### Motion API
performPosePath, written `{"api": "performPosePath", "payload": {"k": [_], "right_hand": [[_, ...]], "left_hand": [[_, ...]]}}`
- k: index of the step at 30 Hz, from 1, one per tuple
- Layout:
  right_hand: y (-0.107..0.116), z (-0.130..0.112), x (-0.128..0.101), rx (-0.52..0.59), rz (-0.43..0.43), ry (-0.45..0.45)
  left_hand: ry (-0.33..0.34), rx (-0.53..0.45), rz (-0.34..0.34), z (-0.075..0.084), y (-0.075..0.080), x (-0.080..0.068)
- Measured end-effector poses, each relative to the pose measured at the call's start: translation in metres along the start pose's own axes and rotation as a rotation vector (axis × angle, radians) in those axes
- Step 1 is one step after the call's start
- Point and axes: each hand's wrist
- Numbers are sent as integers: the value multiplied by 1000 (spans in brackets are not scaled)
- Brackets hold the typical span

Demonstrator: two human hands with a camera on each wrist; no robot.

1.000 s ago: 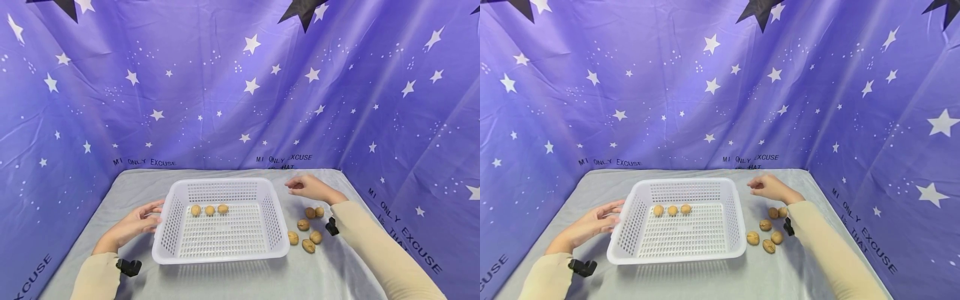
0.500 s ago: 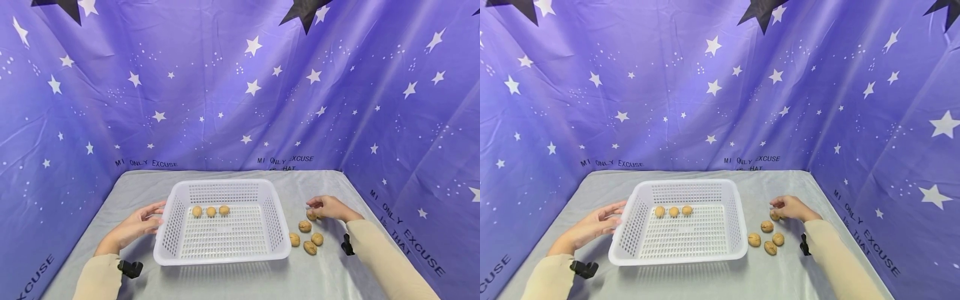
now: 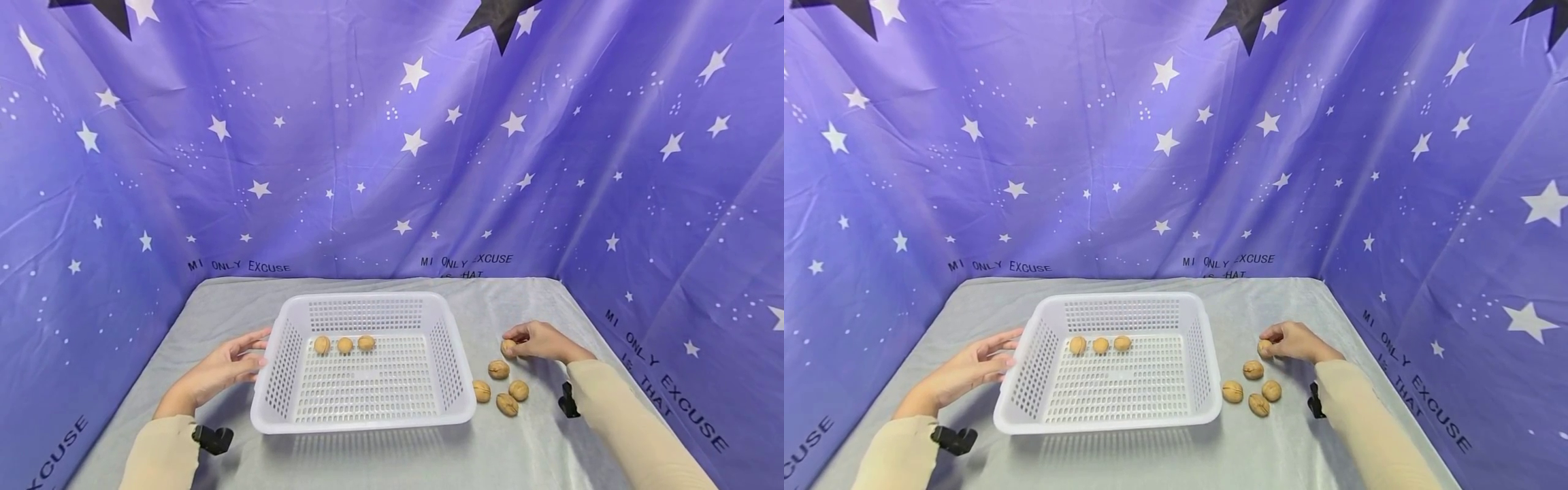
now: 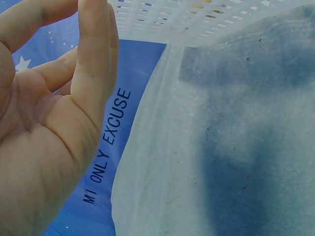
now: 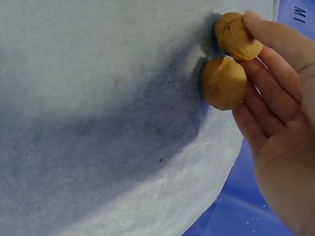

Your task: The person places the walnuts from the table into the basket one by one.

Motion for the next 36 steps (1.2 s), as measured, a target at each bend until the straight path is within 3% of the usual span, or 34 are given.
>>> {"api": "performPosePath", "payload": {"k": [5,10,18,22,29,36], "right_hand": [[3,-6,3,8,7,-9],[7,-13,9,-27,36,66],[4,-10,11,-34,-81,61],[3,-9,10,-45,-96,63],[5,-12,8,-57,-85,47],[21,-29,13,-70,-15,83]], "left_hand": [[-6,-3,-13,1,0,0],[-7,-18,-17,1,0,-1],[-16,-18,-35,2,0,0],[-9,-15,-28,3,0,-1],[-13,-24,-27,2,0,-1],[-15,-32,-32,2,-1,-1]]}}
Point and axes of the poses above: each hand's wrist, its own x-axis towards the middle knuckle, its own y-axis out of the back of the hand, z = x × y, and after that the axes turned 14 degrees about z, right-handed
